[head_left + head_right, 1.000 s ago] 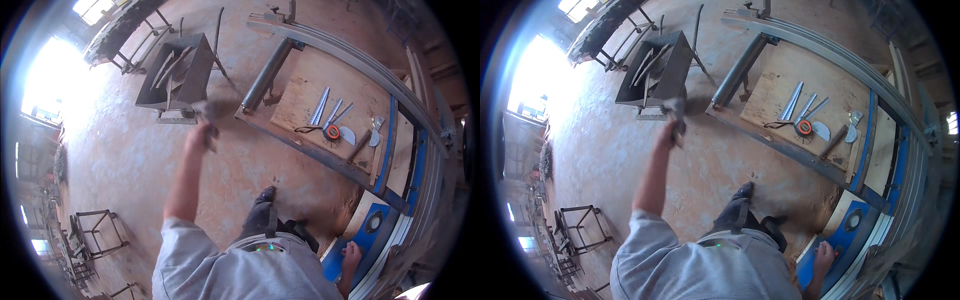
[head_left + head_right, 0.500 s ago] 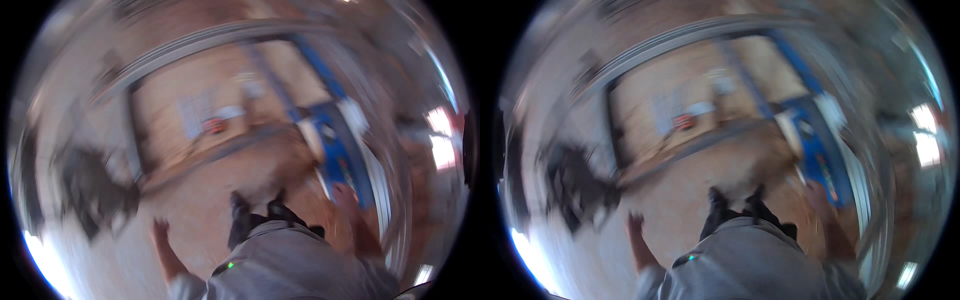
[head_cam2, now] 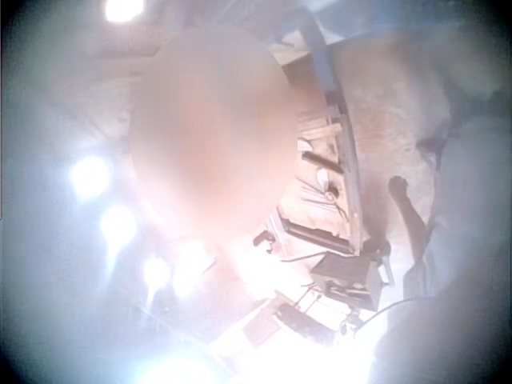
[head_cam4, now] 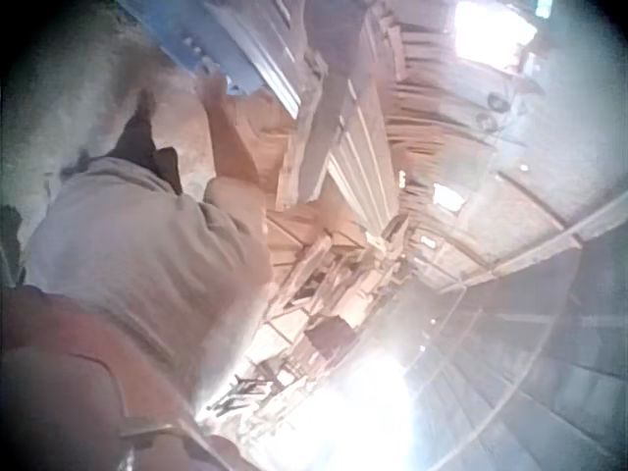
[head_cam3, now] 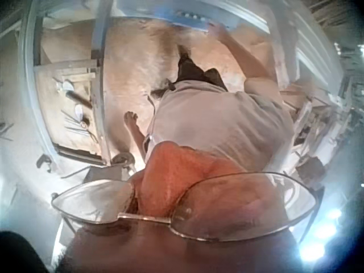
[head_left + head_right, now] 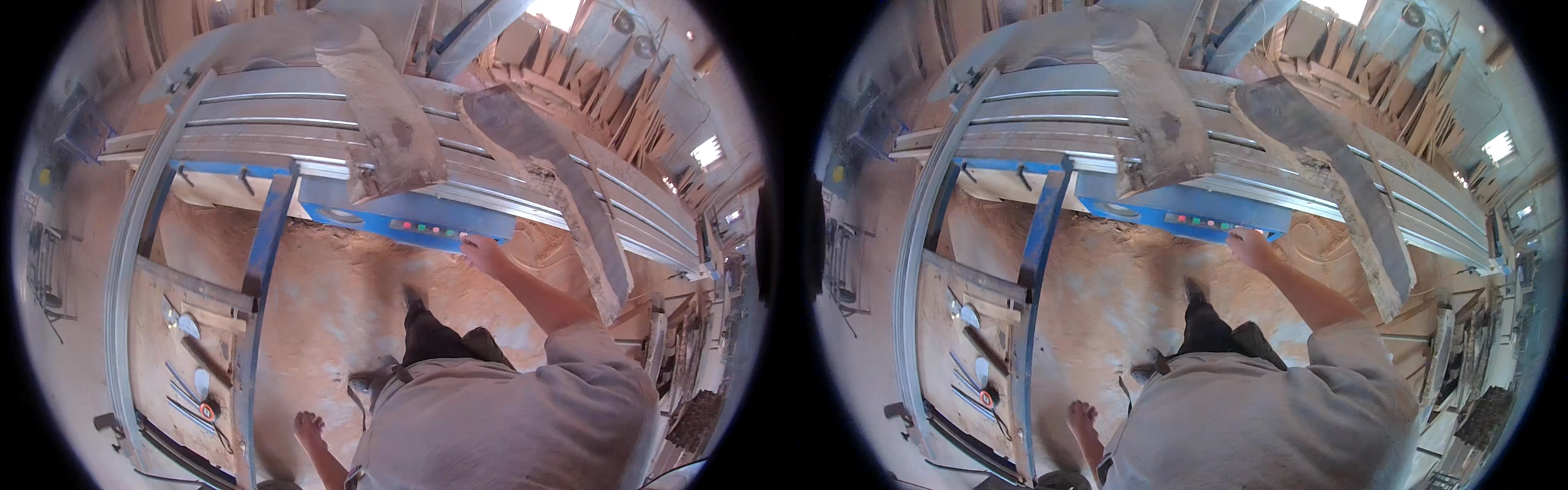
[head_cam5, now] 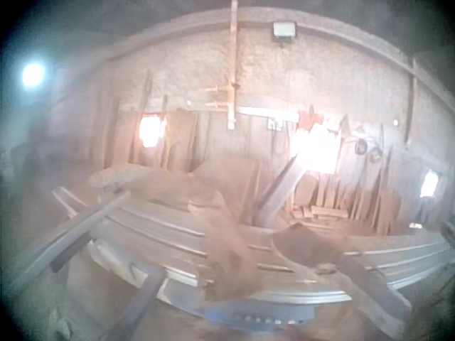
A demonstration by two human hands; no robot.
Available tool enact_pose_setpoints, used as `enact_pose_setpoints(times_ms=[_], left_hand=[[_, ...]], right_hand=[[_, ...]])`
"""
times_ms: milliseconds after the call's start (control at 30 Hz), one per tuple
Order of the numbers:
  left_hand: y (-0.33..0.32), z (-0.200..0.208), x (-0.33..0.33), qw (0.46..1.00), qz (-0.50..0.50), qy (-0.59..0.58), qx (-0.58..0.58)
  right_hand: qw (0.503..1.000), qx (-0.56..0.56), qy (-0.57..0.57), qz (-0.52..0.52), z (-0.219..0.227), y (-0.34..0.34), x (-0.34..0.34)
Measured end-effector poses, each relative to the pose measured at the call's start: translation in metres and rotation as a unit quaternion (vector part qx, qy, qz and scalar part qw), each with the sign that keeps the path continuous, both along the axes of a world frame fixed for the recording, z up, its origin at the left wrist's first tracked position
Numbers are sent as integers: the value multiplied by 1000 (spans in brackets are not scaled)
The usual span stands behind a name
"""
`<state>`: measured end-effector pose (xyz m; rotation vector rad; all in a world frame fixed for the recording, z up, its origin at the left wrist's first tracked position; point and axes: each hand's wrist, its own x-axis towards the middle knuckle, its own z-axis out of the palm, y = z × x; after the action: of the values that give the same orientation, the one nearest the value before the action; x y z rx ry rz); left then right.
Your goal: The person positions a large irregular plank on a band saw table, aligns it with the blade, and pushes it through to cut a curved edge. The person repeats this process with several other planks, adjusting their position before each cut.
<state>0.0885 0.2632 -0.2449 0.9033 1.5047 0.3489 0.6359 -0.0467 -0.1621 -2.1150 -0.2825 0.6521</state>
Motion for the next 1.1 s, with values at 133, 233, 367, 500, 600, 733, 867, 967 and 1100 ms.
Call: enact_pose_setpoints(times_ms=[133, 233, 367, 500, 600, 733, 867, 967, 1100], left_hand=[[28, 44, 138, 997, -50, -49, -17], [0, 74, 289, 980, -110, -160, -40], [-36, 92, 440, 936, -210, -253, -128], [-58, 85, 527, 898, -172, -340, -221], [-65, 64, 559, 866, -147, -396, -269], [-82, 62, 594, 863, -106, -404, -284], [-95, 70, 608, 872, -54, -398, -279], [-98, 72, 612, 880, -41, -400, -253], [-98, 72, 610, 888, -41, -386, -245]], right_hand=[[994, 97, 28, -31, -26, 4, 21], [994, 104, 40, -15, -25, -7, 42], [992, 103, 75, -17, -19, -7, 66], [985, 105, 111, -75, 7, -4, 76], [982, 128, 114, -74, 20, -8, 81], [988, 86, 105, -79, 7, -29, 70], [977, 99, 136, -130, 3, -32, 58], [973, 105, 151, -142, 0, -28, 63], [998, 53, -8, -42, 1, -25, 83]])
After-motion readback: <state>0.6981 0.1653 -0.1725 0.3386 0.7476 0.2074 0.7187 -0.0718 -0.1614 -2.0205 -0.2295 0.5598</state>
